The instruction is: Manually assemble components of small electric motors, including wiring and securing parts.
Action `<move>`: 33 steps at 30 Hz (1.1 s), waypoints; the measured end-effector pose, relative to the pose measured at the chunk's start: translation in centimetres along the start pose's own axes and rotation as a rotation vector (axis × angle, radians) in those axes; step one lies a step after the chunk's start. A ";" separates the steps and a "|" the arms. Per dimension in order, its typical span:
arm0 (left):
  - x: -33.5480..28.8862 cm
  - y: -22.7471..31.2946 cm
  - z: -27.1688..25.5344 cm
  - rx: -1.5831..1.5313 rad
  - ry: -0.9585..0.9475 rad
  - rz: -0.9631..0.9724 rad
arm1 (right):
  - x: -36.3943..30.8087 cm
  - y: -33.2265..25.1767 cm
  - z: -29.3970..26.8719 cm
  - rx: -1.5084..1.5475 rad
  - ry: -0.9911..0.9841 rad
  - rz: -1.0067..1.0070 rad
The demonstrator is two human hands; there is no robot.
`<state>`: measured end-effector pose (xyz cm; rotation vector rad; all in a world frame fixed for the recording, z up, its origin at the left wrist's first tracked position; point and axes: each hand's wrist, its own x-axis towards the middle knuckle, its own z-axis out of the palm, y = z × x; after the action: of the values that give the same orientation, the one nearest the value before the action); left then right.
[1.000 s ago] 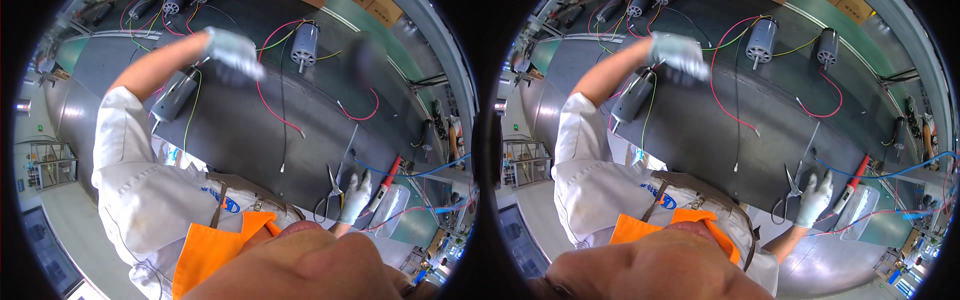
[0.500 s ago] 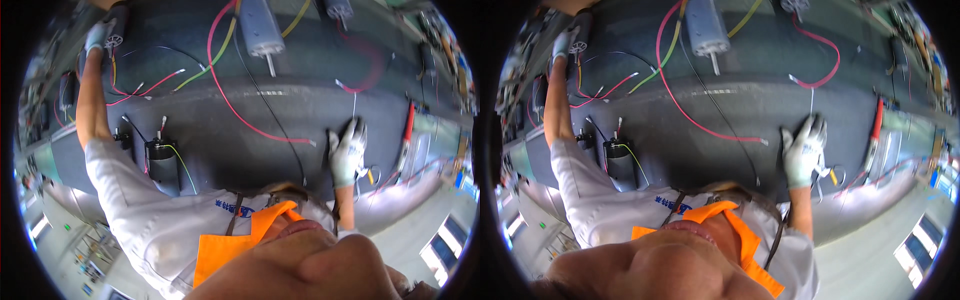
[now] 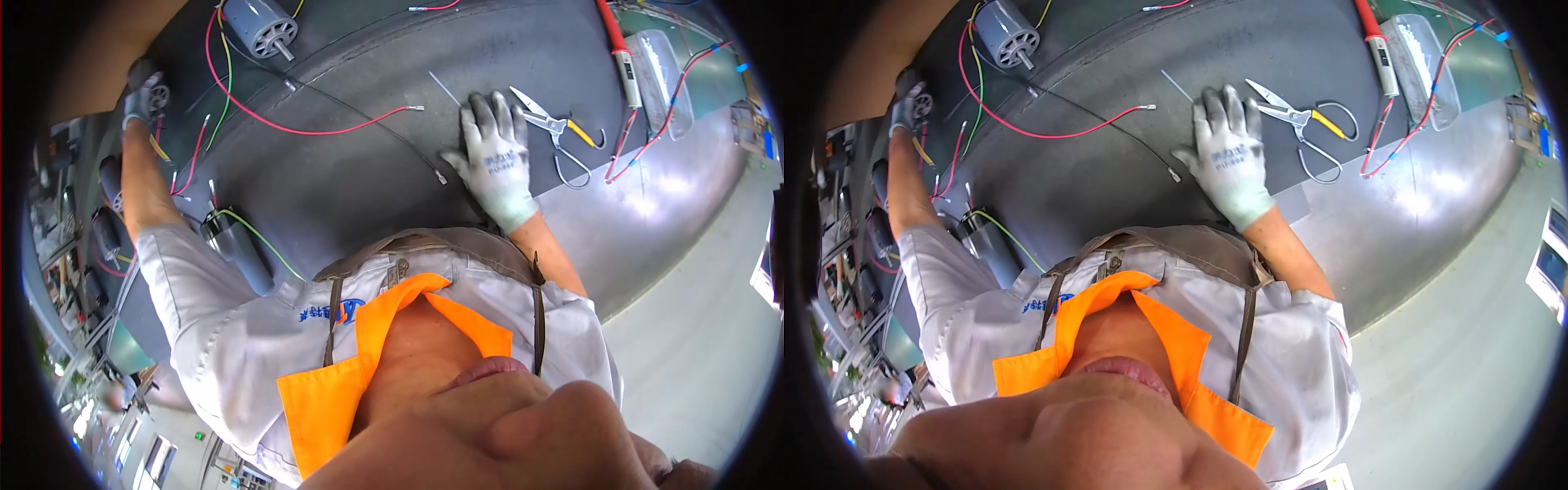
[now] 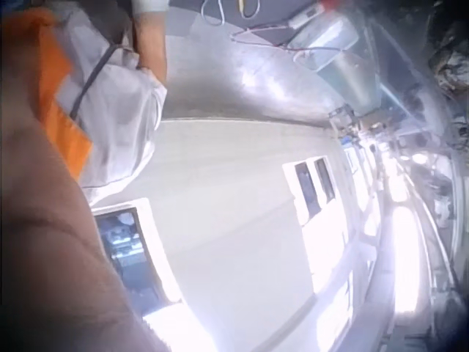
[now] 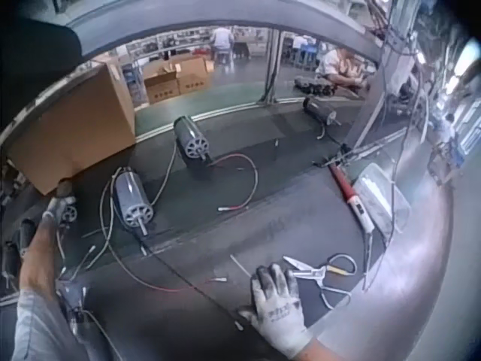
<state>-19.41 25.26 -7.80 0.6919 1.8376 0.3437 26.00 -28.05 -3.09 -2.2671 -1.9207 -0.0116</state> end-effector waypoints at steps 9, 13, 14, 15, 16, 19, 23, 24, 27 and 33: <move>-25.2 -11.4 6.6 -0.188 -0.151 0.519 | -10.0 6.8 0.4 0.219 -0.012 -0.271; -36.6 -15.7 11.2 -0.296 -0.390 0.197 | -11.6 8.8 3.1 0.197 0.126 -0.471; -39.0 -17.3 12.0 -0.217 -0.402 0.246 | -11.7 9.3 4.0 0.169 0.214 -0.532; -40.9 -18.9 12.3 -0.140 -0.408 0.295 | -11.3 9.3 4.3 0.195 0.212 -0.584; -41.3 -20.3 14.0 0.013 -0.451 0.450 | -11.2 9.2 4.5 0.209 0.304 -0.579; -42.0 -24.1 18.3 0.500 -0.264 0.663 | -10.8 9.3 4.0 0.271 0.411 -0.653; -44.4 -26.7 20.1 1.148 0.016 1.082 | -10.8 6.1 1.4 0.536 0.317 -0.566; -45.1 -26.0 20.6 1.142 -0.063 1.083 | -10.5 4.2 0.8 0.648 0.269 -0.671; -45.2 -24.8 20.0 1.069 -0.211 1.056 | -9.7 -3.9 0.2 0.842 0.160 -1.083; -45.0 -21.8 22.1 1.112 -0.304 1.098 | -9.4 -10.0 2.4 0.693 -0.152 -1.382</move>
<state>5.43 -21.34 6.33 2.3631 1.0681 -0.1544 14.33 -35.40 -5.26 -0.3112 -2.5579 0.5383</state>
